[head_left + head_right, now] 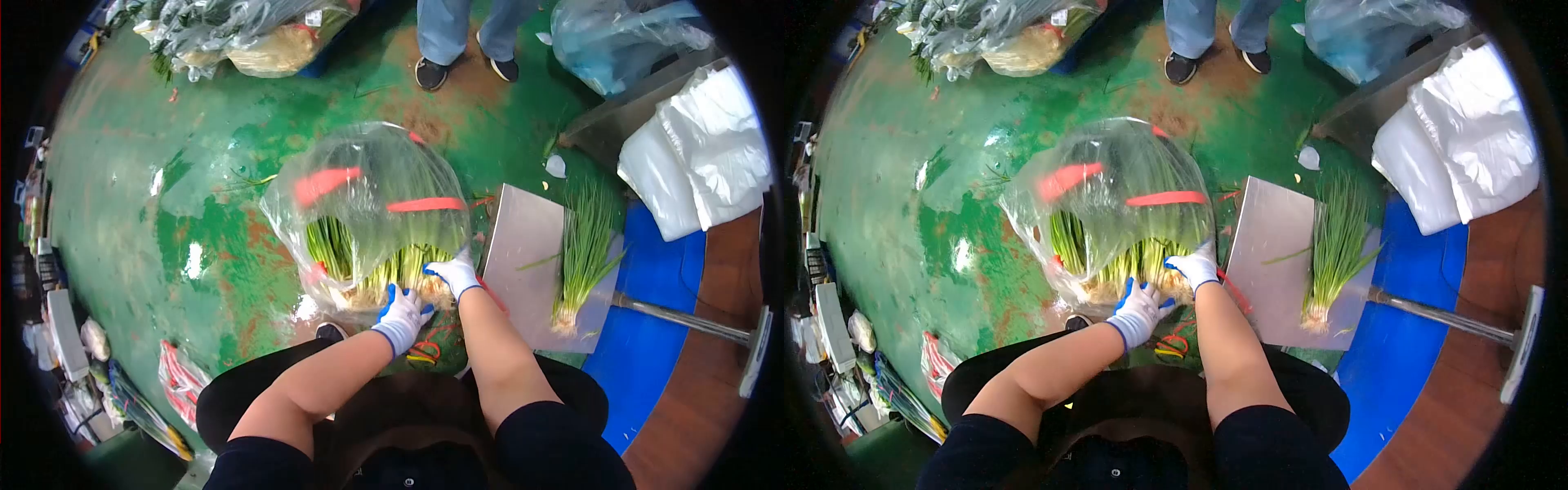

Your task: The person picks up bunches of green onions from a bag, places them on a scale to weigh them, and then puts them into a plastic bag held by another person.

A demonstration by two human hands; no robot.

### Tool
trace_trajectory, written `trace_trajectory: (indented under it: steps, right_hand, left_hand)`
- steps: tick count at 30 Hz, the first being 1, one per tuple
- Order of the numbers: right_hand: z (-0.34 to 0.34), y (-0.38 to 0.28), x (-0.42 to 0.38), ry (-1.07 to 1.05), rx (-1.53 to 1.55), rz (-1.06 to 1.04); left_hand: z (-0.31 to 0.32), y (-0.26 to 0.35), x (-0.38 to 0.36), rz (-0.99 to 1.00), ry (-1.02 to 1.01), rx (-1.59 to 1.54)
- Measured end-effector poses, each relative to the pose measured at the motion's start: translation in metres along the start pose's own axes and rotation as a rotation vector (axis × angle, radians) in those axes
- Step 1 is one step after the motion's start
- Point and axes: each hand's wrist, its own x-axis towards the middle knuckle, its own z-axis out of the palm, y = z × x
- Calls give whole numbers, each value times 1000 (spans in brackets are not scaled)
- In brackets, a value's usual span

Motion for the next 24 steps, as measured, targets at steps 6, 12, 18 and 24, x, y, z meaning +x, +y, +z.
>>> trace_trajectory:
  steps: [6,12,18,24]
  right_hand:
    - [-68,-76,14,-368,575,384]
    - [-134,-169,-39,-691,702,588]
    - [-131,-162,-121,-702,665,530]
    - [-201,-206,-204,-698,212,159]
  left_hand:
    - [12,-1,-14,26,-10,72]
    - [4,-64,-31,-292,196,-2293]
    - [-13,-13,-43,633,-153,-3177]
    - [-10,69,-79,764,81,-3014]
